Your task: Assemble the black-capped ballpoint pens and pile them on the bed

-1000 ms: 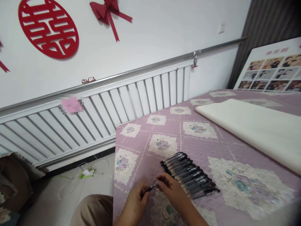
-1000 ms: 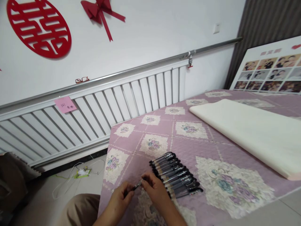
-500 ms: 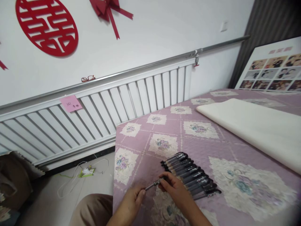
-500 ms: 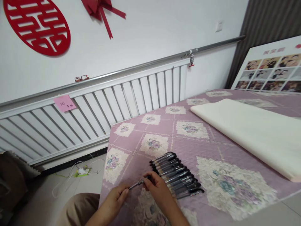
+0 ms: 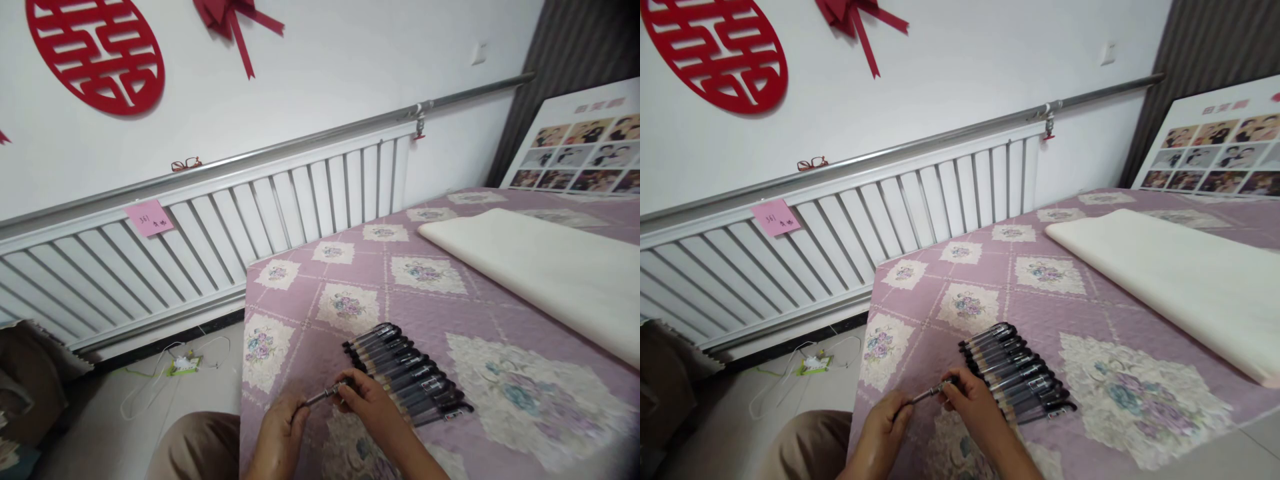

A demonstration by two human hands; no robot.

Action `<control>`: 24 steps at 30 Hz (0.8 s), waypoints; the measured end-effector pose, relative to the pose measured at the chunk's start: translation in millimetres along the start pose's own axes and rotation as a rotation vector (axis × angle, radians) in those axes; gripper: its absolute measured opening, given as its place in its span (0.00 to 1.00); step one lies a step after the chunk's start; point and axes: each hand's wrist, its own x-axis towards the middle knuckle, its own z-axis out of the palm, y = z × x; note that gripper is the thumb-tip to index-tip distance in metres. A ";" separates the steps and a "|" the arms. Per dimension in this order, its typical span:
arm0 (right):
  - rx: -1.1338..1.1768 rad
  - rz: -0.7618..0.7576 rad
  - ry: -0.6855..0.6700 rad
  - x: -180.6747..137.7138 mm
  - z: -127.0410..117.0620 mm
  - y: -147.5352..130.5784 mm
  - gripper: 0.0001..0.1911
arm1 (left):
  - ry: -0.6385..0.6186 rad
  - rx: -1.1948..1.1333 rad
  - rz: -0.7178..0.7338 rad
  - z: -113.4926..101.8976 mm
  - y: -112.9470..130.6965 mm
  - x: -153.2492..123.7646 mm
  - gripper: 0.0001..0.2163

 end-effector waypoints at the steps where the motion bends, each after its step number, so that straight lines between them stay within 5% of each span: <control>1: 0.005 0.007 0.001 -0.6 0.6 -0.4 0.18 | 0.011 0.013 0.016 -0.4 -0.3 -0.6 0.10; 11: 0.008 -0.080 0.118 0.4 -11.3 1.3 0.21 | -0.011 -0.074 0.001 19.2 7.8 12.4 0.11; 19: 0.125 -0.206 0.623 -2.7 -58.4 -12.0 0.24 | -0.070 -0.056 0.027 44.8 50.6 67.9 0.09; 24: 0.128 -0.233 0.684 -6.7 -67.3 -11.7 0.21 | -0.147 0.165 0.062 68.3 76.1 101.2 0.09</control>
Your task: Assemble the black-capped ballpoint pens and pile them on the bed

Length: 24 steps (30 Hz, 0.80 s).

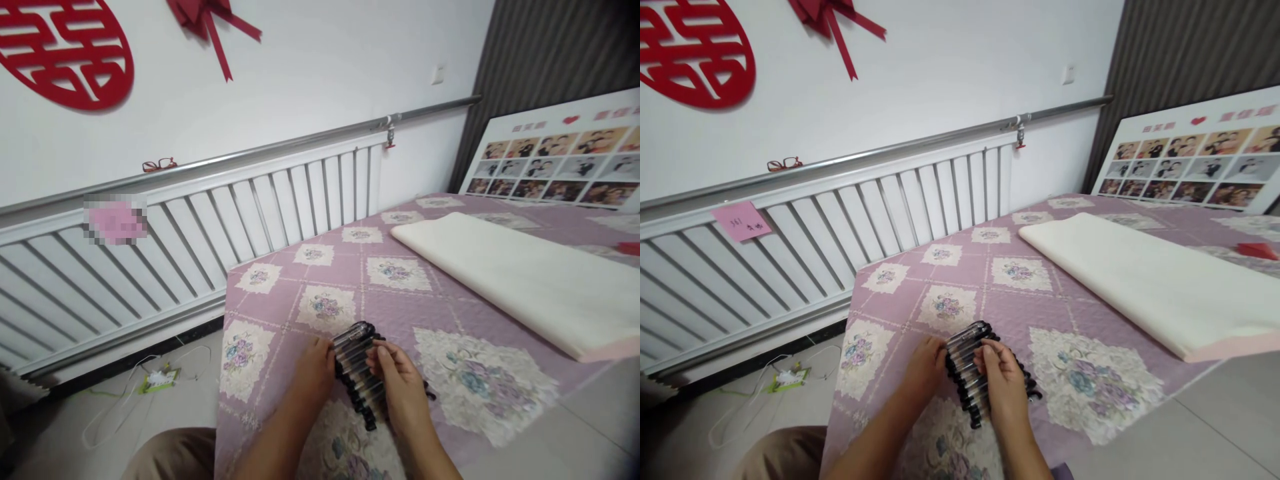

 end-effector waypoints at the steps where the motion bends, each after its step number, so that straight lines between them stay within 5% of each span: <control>1: -0.002 -0.001 -0.007 -0.7 -0.1 0.2 0.20 | -0.009 0.018 0.003 3.6 4.5 5.3 0.09; 7: -0.027 -0.003 -0.022 -2.1 0.3 -1.8 0.20 | -0.063 0.066 0.035 18.1 18.7 19.1 0.09; 13: -0.038 -0.006 -0.078 -1.2 -0.3 -0.4 0.21 | 0.003 0.149 0.098 9.3 5.7 8.5 0.09; 18: -0.070 -0.022 -0.151 -2.8 5.8 6.6 0.22 | 0.082 0.154 0.187 -3.3 -39.7 -28.0 0.17; 24: -0.410 -0.249 -0.386 -26.9 23.3 14.8 0.15 | 0.238 0.286 0.281 -22.0 -126.8 -95.9 0.19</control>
